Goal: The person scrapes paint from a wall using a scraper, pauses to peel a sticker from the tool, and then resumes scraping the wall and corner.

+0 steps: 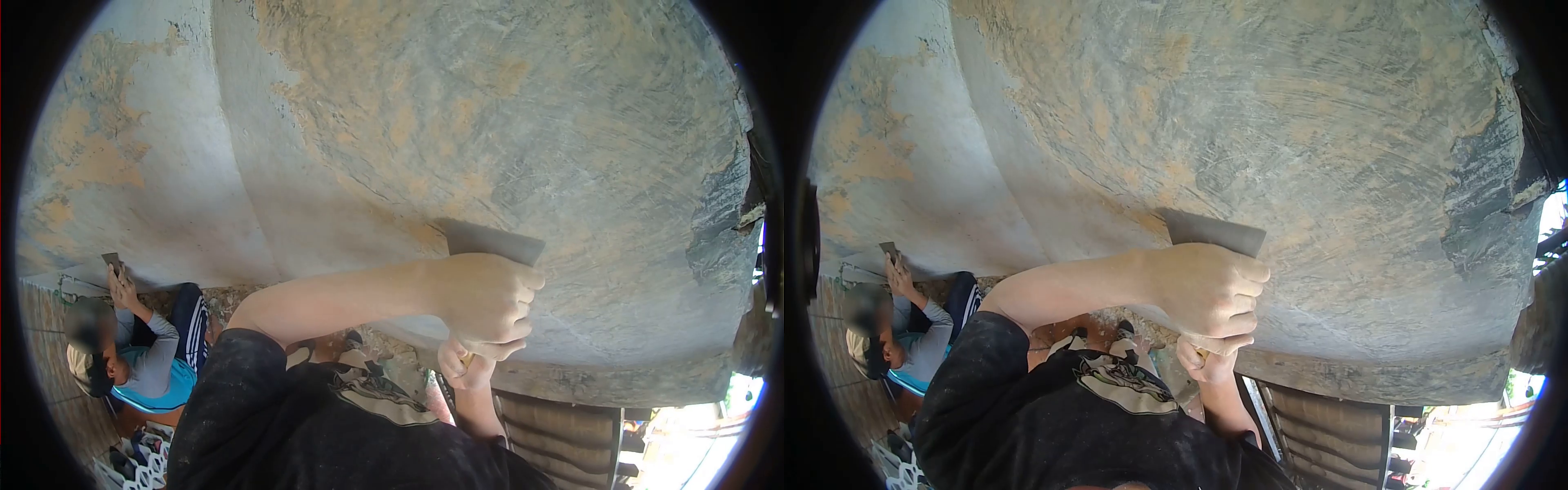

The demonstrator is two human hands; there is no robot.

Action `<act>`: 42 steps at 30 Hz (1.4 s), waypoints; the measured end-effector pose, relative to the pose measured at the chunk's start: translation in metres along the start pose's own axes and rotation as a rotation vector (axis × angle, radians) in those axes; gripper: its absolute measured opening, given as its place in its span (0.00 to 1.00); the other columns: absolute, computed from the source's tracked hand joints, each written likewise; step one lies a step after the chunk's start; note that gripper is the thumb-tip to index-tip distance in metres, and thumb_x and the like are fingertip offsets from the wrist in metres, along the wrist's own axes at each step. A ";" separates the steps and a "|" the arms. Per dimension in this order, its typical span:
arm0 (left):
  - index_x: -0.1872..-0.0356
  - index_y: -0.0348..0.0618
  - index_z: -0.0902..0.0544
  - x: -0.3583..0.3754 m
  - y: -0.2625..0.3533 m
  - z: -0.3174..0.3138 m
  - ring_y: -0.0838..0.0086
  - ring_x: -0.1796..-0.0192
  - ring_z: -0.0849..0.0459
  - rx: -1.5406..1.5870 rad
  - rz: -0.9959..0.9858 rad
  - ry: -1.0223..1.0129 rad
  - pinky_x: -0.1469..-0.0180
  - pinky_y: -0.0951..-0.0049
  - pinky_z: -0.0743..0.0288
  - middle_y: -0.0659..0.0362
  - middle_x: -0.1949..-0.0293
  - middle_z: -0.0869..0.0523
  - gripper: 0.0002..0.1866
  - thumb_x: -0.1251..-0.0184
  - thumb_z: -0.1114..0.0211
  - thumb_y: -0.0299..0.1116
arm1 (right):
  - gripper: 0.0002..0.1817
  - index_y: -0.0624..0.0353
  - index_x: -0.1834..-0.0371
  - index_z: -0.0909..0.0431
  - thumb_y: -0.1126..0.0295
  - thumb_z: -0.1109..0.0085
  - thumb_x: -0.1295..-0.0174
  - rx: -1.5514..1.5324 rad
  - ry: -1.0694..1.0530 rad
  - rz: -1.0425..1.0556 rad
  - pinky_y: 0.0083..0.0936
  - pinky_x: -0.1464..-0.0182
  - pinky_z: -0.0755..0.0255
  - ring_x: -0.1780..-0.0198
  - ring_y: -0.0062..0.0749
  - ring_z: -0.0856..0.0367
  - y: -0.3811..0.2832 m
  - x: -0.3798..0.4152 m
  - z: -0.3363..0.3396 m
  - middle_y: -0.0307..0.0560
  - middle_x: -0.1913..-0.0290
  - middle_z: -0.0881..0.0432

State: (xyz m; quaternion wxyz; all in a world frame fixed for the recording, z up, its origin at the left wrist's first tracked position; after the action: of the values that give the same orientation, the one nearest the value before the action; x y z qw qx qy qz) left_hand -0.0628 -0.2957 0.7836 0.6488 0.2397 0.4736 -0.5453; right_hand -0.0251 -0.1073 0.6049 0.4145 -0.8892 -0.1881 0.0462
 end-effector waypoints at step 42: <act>0.91 0.46 0.29 -0.012 -0.005 0.057 0.74 0.80 0.31 -0.013 -0.086 -0.215 0.72 0.75 0.34 0.65 0.91 0.30 0.16 0.51 0.32 0.34 | 0.23 0.60 0.71 0.32 0.50 0.57 0.27 -0.202 -0.409 -0.165 0.16 0.91 0.59 0.91 0.17 0.51 0.030 -0.030 -0.142 0.37 0.81 0.35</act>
State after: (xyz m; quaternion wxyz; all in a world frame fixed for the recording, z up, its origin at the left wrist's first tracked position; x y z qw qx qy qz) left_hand -0.0470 -0.3386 0.8202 0.6733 0.1553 0.4147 -0.5921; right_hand -0.0103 -0.2386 0.6726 0.2792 -0.8799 -0.3439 0.1720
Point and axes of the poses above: each hand's wrist, its own x-axis away from the middle knuckle, its own z-axis out of the back of the hand, y = z × x, the point moved 2 cm from there along -x, towards the middle knuckle
